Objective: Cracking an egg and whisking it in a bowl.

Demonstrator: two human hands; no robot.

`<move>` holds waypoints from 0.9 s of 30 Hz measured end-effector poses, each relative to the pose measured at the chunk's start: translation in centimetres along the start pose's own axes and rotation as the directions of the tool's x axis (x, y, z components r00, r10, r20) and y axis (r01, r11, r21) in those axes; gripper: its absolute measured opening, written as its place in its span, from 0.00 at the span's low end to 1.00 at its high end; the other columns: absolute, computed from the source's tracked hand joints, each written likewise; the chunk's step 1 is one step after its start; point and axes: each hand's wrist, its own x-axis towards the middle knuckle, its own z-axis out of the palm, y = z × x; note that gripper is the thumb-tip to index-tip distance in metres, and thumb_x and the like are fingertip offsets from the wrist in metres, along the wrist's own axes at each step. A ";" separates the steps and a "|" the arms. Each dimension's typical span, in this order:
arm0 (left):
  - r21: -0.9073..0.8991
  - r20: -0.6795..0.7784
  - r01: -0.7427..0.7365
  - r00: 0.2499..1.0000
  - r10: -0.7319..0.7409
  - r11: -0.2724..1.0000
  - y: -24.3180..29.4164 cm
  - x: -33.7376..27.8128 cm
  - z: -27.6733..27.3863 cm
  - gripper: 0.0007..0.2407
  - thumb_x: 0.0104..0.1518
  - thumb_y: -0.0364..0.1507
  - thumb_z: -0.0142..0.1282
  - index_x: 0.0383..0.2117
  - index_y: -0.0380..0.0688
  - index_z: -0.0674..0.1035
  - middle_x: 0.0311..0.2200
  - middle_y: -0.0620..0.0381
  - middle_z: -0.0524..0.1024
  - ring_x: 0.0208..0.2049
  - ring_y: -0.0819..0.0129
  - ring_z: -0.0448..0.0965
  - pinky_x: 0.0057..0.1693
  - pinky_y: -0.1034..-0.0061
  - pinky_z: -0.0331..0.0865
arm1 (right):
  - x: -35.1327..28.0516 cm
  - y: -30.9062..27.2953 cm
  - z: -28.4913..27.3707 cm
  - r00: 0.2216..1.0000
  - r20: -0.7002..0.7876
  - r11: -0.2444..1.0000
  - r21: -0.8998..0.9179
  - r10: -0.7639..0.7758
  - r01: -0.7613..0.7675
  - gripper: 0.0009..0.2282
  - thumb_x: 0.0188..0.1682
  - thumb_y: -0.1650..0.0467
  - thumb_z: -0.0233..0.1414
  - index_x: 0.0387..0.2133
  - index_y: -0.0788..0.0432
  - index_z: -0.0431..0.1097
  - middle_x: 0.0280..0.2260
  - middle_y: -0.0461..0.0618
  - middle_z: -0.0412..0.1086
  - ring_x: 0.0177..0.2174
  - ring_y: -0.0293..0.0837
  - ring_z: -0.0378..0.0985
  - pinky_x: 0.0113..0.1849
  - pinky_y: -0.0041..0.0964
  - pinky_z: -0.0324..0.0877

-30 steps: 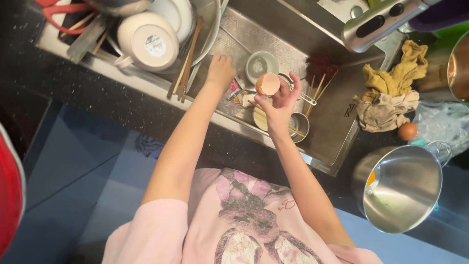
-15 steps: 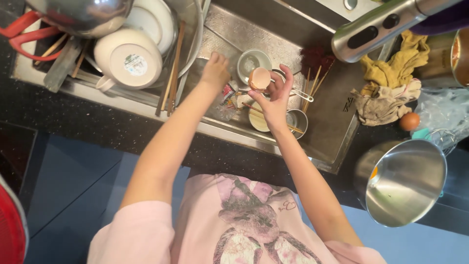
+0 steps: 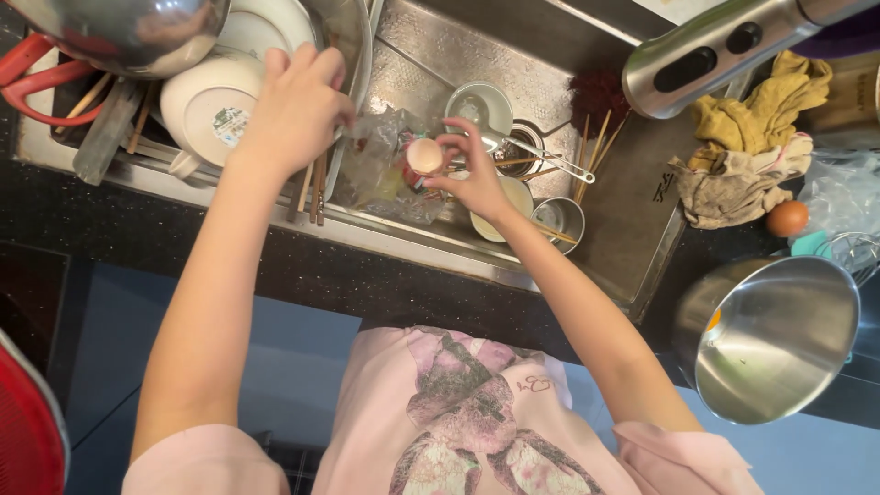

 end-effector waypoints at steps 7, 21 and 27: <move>0.100 -0.043 -0.023 0.999 0.027 0.995 -0.5 -0.7 -0.5 0.05 0.52 0.26 0.60 0.24 0.56 0.86 0.39 0.63 0.68 0.49 0.62 0.67 0.55 0.63 0.55 | 4.0 0.4 3.0 0.986 0.090 0.977 -0.173 0.138 -0.121 0.37 0.33 0.75 0.72 0.54 0.53 0.55 0.48 0.49 0.75 0.33 0.39 0.75 0.44 0.37 0.72; 0.056 -0.077 0.022 0.997 -0.018 0.998 1.3 0.4 0.6 0.03 0.53 0.26 0.62 0.27 0.51 0.86 0.37 0.58 0.67 0.50 0.61 0.66 0.57 0.62 0.57 | 4.6 3.0 5.5 0.986 0.114 0.912 -0.405 0.122 -0.066 0.11 0.44 0.71 0.58 0.39 0.60 0.78 0.38 0.57 0.74 0.37 0.51 0.80 0.43 0.42 0.74; 0.076 -0.092 0.007 0.996 0.000 0.997 3.0 1.6 4.4 0.05 0.48 0.26 0.61 0.29 0.45 0.86 0.39 0.55 0.69 0.49 0.58 0.67 0.56 0.62 0.57 | 4.9 1.0 5.3 0.944 0.258 0.873 -0.484 0.206 -0.058 0.15 0.42 0.65 0.58 0.42 0.58 0.78 0.39 0.60 0.71 0.42 0.56 0.74 0.45 0.47 0.68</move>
